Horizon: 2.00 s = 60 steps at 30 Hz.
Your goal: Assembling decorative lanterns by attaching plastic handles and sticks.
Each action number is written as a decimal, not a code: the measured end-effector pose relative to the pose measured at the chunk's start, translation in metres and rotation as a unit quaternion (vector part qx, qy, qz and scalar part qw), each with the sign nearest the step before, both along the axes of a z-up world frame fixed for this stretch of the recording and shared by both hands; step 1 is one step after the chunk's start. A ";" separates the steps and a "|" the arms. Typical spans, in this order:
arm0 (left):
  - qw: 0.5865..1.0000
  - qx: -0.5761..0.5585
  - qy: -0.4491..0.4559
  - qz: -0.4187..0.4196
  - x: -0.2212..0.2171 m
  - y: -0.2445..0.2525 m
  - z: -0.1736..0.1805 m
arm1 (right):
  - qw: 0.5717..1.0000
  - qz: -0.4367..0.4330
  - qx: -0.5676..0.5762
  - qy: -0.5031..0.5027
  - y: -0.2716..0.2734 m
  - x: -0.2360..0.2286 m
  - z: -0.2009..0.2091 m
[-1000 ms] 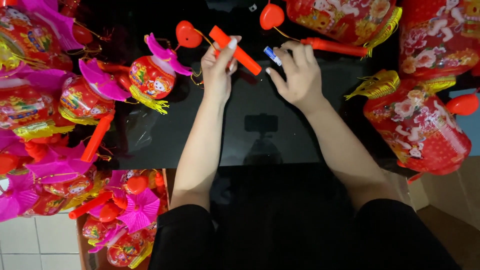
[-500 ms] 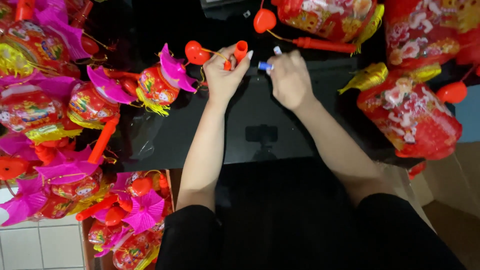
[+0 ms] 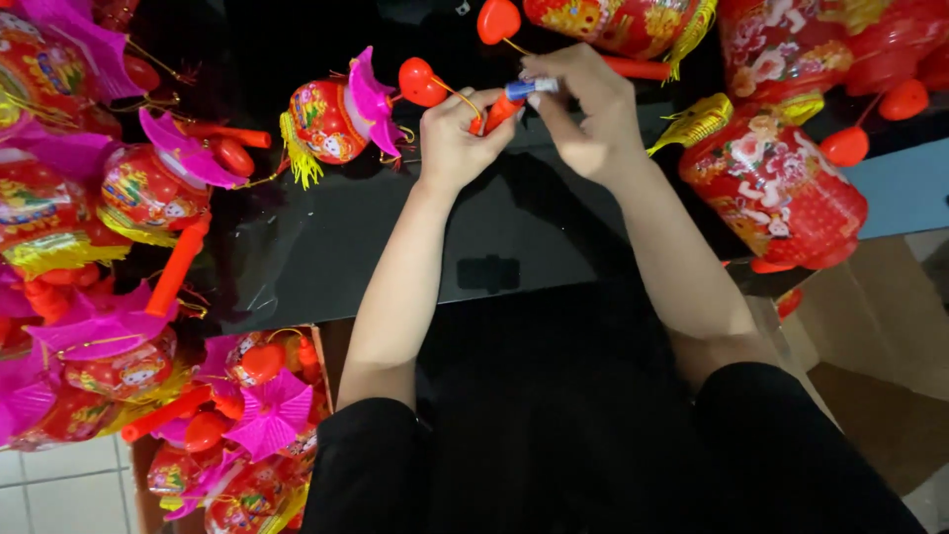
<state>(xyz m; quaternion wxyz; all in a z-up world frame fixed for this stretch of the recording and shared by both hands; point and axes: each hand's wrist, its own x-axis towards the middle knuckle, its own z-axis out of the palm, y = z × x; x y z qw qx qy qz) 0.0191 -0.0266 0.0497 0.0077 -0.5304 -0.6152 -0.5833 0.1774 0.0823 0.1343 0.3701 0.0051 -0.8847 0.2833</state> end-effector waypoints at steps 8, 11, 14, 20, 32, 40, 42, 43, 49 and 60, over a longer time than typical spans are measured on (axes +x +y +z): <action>0.999 0.028 0.035 0.004 -0.004 -0.001 -0.006 | 0.990 0.019 -0.047 -0.129 0.000 -0.002 0.026; 0.998 0.023 0.050 0.031 -0.009 -0.001 -0.008 | 0.985 0.057 0.054 -0.153 0.015 -0.009 0.023; 0.999 -0.009 0.022 0.033 -0.011 -0.002 -0.010 | 0.973 0.100 0.091 -0.188 0.018 -0.017 0.037; 0.999 -0.008 0.019 0.043 -0.007 -0.002 0.000 | 0.953 0.091 0.106 -0.271 0.027 -0.036 0.049; 0.993 -0.004 0.030 0.114 -0.030 0.000 -0.012 | 0.821 -0.188 0.062 -0.535 0.045 -0.076 -0.013; 0.992 0.069 -0.070 0.078 -0.037 0.005 -0.011 | 0.908 -0.082 -0.051 -0.407 0.070 -0.088 -0.067; 0.991 0.071 -0.093 0.066 -0.035 0.006 -0.014 | 0.946 -0.037 -0.147 -0.286 0.071 -0.081 -0.071; 0.991 0.072 -0.096 0.059 -0.035 0.007 -0.014 | 0.943 0.023 -0.288 -0.165 0.072 -0.081 -0.066; 0.991 0.073 -0.102 0.047 -0.031 0.009 -0.015 | 0.911 0.015 -0.362 0.195 0.057 -0.083 -0.058; 0.989 0.076 -0.121 0.044 -0.028 0.009 -0.009 | 0.969 0.023 -0.179 0.170 0.024 -0.086 -0.036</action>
